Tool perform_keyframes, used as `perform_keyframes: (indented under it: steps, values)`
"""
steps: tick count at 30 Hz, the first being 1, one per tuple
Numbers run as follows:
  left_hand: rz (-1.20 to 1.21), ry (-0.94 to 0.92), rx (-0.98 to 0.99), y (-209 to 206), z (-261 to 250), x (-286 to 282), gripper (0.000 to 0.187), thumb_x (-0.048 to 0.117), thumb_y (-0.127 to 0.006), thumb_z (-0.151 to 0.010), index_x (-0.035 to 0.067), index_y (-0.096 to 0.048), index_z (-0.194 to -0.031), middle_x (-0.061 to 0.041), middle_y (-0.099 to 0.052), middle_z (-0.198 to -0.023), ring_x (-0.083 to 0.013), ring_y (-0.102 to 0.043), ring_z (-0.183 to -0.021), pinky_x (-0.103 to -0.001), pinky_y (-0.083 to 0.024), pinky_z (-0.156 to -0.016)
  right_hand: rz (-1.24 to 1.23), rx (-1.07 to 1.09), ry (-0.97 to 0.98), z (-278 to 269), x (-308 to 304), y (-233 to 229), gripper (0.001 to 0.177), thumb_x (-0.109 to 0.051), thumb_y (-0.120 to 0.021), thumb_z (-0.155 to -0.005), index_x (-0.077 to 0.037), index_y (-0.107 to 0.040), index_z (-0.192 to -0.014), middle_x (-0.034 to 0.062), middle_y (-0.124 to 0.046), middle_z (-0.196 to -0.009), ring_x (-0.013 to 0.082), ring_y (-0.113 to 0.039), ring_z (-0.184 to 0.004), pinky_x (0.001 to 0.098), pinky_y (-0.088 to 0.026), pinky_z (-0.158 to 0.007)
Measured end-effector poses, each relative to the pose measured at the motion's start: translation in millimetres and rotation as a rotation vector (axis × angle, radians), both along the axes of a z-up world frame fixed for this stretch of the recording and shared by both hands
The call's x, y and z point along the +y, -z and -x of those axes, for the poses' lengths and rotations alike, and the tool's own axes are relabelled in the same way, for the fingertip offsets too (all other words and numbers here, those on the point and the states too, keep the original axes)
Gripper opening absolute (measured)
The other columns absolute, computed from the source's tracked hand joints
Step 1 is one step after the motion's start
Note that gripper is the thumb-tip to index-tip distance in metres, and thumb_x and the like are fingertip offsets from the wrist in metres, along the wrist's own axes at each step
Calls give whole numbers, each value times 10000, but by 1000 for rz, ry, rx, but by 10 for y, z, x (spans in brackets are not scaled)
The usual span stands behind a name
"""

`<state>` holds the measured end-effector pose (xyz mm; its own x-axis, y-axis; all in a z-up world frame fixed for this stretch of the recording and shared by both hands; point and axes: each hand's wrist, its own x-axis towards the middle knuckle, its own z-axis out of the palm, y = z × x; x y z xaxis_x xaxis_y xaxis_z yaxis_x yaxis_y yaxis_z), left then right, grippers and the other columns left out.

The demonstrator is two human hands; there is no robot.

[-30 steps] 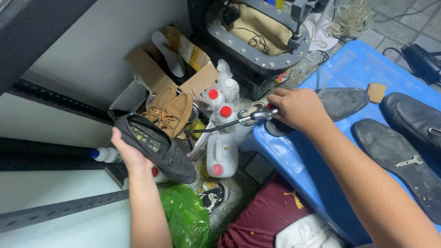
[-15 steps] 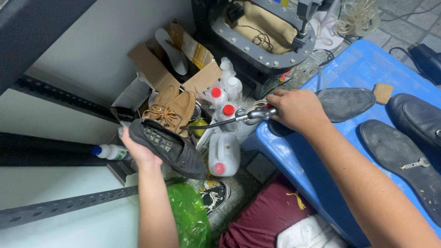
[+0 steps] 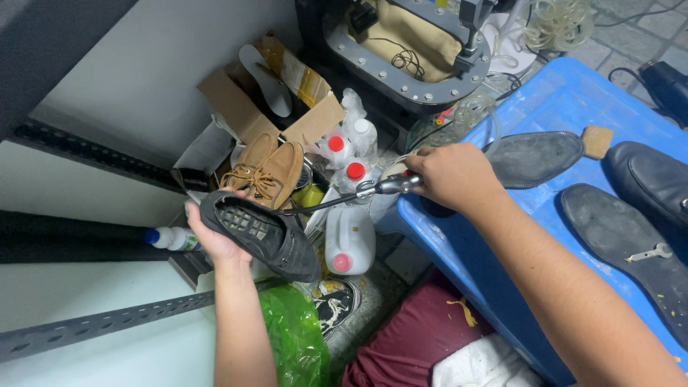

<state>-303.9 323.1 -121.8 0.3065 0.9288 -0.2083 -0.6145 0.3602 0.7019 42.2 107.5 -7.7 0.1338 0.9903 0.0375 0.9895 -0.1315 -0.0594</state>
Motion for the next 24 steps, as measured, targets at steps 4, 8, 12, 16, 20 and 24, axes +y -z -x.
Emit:
perform_keyframes:
  steps: [4,8,12,16,20,24]
  values:
    - [-14,10,-4,57,-69,-20,683,654,-343,-998,52,-631,-1146,-148,-686,-999,-315,-675,-924,-534,-591,-830,29,5,-1,60,32,-71,280,-398,-740,-799,-152,-720,-930,57,-710,-846,322,-709,-763,471,-557,-629]
    - [-95,52,-14,113,-72,-10,689,631,-350,-1041,15,-614,-1202,-159,-677,-1074,-314,-677,-997,-482,-570,-888,182,0,40,126,58,-104,315,-471,-716,-847,-167,-715,-929,73,-723,-832,322,-713,-789,465,-562,-674]
    - [-114,101,-19,141,-89,-31,681,626,-350,-1037,17,-612,-1194,-151,-666,-1052,-306,-669,-973,-497,-581,-864,66,26,7,144,78,-114,273,-392,-733,-798,-153,-726,-930,78,-729,-840,329,-715,-771,473,-565,-637]
    - [-112,109,6,171,-115,-50,681,622,-358,-1064,9,-613,-1214,-173,-671,-1081,-316,-665,-1008,-477,-563,-897,163,10,50,211,97,-103,264,-425,-724,-828,-173,-743,-904,90,-730,-812,325,-713,-773,465,-568,-673]
    - [-58,91,-17,161,-145,-66,713,646,-333,-1032,13,-620,-1188,-173,-681,-1044,-338,-673,-973,-508,-574,-897,-45,26,-16,227,112,-64,231,-352,-742,-770,-142,-749,-865,79,-723,-787,336,-711,-711,476,-564,-611]
    - [-25,94,-64,107,-147,-63,758,680,-314,-1019,7,-626,-1176,-182,-687,-1019,-352,-677,-961,-556,-567,-883,65,55,21,265,121,-58,237,-385,-743,-772,-159,-758,-844,93,-716,-746,341,-707,-701,476,-566,-637]
